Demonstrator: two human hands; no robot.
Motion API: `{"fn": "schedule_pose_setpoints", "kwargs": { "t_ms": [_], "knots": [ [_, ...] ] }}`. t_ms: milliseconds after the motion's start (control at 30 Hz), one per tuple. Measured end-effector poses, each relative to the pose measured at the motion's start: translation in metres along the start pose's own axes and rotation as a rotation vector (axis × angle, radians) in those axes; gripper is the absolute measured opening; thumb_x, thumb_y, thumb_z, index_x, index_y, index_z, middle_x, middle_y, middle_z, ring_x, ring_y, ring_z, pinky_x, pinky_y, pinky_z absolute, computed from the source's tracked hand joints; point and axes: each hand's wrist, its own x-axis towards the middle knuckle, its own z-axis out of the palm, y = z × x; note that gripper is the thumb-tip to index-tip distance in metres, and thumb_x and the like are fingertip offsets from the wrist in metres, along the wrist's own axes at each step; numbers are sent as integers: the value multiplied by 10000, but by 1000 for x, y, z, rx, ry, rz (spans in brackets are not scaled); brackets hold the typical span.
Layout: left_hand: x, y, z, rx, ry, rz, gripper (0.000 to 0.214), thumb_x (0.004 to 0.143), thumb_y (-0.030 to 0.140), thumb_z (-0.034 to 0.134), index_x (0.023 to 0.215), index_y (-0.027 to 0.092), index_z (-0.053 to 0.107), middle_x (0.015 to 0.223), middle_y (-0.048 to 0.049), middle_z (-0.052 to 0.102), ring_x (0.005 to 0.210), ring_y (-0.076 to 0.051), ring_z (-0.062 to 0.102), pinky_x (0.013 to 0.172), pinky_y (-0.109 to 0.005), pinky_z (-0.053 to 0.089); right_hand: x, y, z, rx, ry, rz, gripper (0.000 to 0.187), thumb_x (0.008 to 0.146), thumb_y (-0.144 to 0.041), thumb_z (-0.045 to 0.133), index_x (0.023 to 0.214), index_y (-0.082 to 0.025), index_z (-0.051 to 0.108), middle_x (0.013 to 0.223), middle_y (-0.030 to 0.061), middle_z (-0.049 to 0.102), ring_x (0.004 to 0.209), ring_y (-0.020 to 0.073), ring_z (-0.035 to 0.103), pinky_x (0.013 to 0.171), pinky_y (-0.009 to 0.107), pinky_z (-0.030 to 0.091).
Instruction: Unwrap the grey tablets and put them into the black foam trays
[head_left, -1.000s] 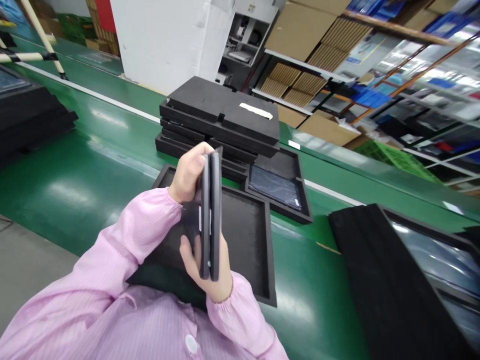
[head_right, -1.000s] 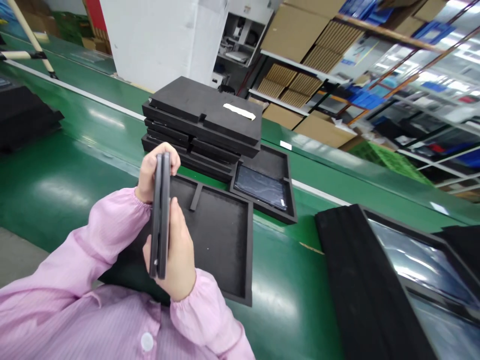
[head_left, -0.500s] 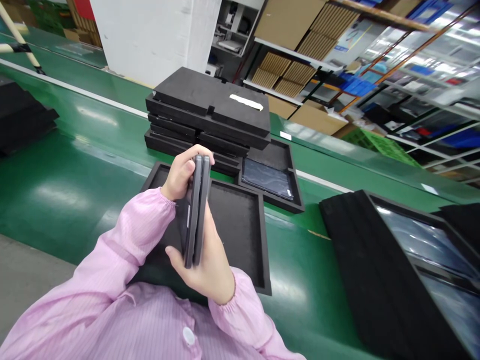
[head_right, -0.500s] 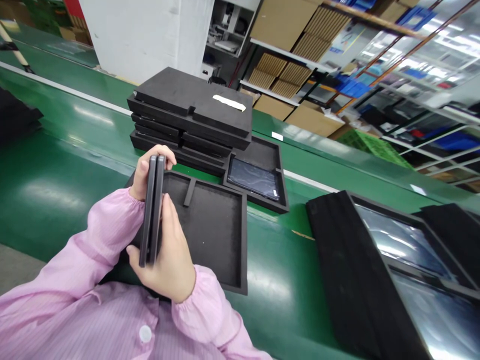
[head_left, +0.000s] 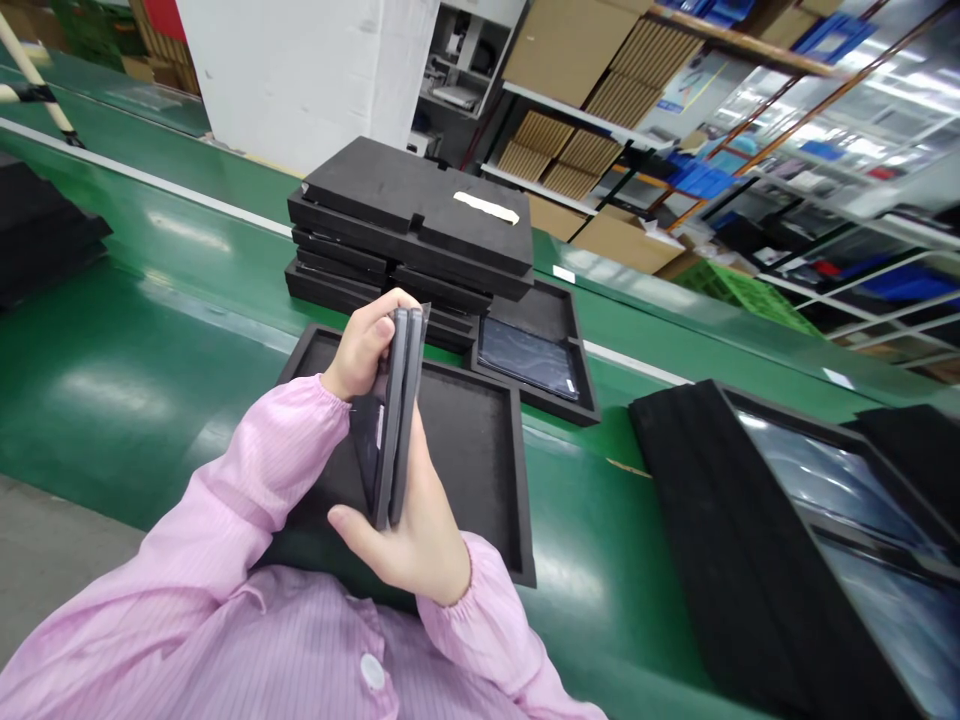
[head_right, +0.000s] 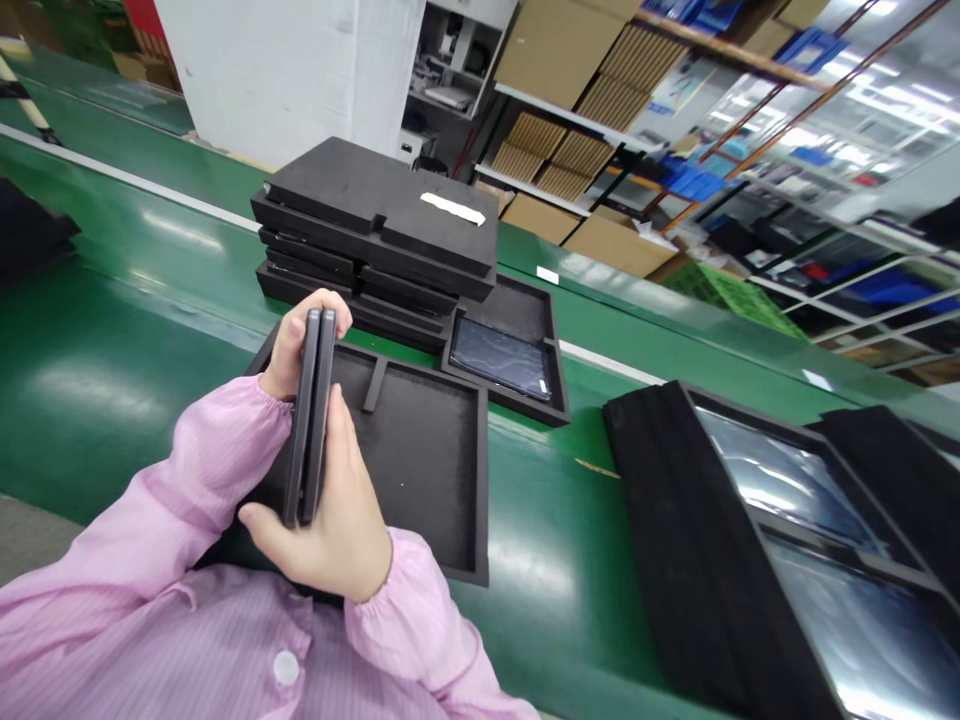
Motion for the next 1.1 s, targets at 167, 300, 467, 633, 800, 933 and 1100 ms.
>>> {"fn": "schedule_pose_setpoints", "kwargs": {
  "t_ms": [167, 300, 467, 633, 800, 933, 1100],
  "knots": [
    [0, -2, 1, -1, 18, -8, 584, 886, 737, 342, 803, 218, 597, 628, -7, 453, 547, -147, 402, 541, -311, 342, 0, 1, -1, 25, -8, 12, 1058, 780, -313, 697, 1576, -169, 14, 1652, 136, 145, 1529, 308, 168, 1243, 518, 221],
    [2, -3, 3, -34, 22, -34, 579, 876, 735, 373, 793, 211, 606, 643, -12, 478, 569, -152, 419, 550, -309, 336, -2, 2, -1, 45, 1, 1, 1027, 798, -316, 680, 1576, -166, 26, 1654, 136, 135, 1530, 312, 161, 1246, 518, 211],
    [1, -5, 3, -41, 23, -18, 564, 896, 704, 364, 810, 213, 627, 632, -9, 461, 568, -155, 406, 551, -313, 318, -1, 1, -2, 19, -11, 12, 1083, 760, -293, 723, 1574, -189, 18, 1654, 134, 128, 1531, 309, 162, 1243, 516, 210],
    [1, -3, 3, -41, 44, -5, 557, 901, 693, 379, 817, 210, 643, 633, -9, 501, 568, -153, 428, 565, -315, 336, 0, 2, -5, 86, -48, 21, 1103, 746, -300, 728, 1572, -184, 7, 1660, 128, 103, 1539, 304, 123, 1251, 497, 179],
    [-1, 8, 7, -30, 107, 12, 556, 921, 656, 384, 723, 199, 632, 663, -23, 576, 629, -155, 518, 630, -306, 416, -6, 5, -10, 314, -101, 118, 1003, 831, -473, 656, 1573, -189, 44, 1655, 121, 146, 1528, 275, 188, 1226, 474, 263],
    [-15, 0, 6, 16, 409, -232, 403, 897, 572, 498, 806, 213, 656, 917, -42, 663, 930, -180, 602, 884, -298, 461, -7, 3, -8, 318, -53, 261, 1041, 793, -434, 698, 1579, -170, 70, 1622, 151, 231, 1499, 283, 266, 1191, 481, 327],
    [-40, -31, -2, -79, 530, -811, 311, 902, 452, 546, 736, 198, 611, 700, -38, 645, 766, -203, 654, 749, -331, 523, -6, -7, -4, 178, -85, 248, 1067, 690, -370, 751, 1563, -137, 182, 1565, 181, 322, 1428, 327, 359, 1130, 504, 408]
  ]
}}
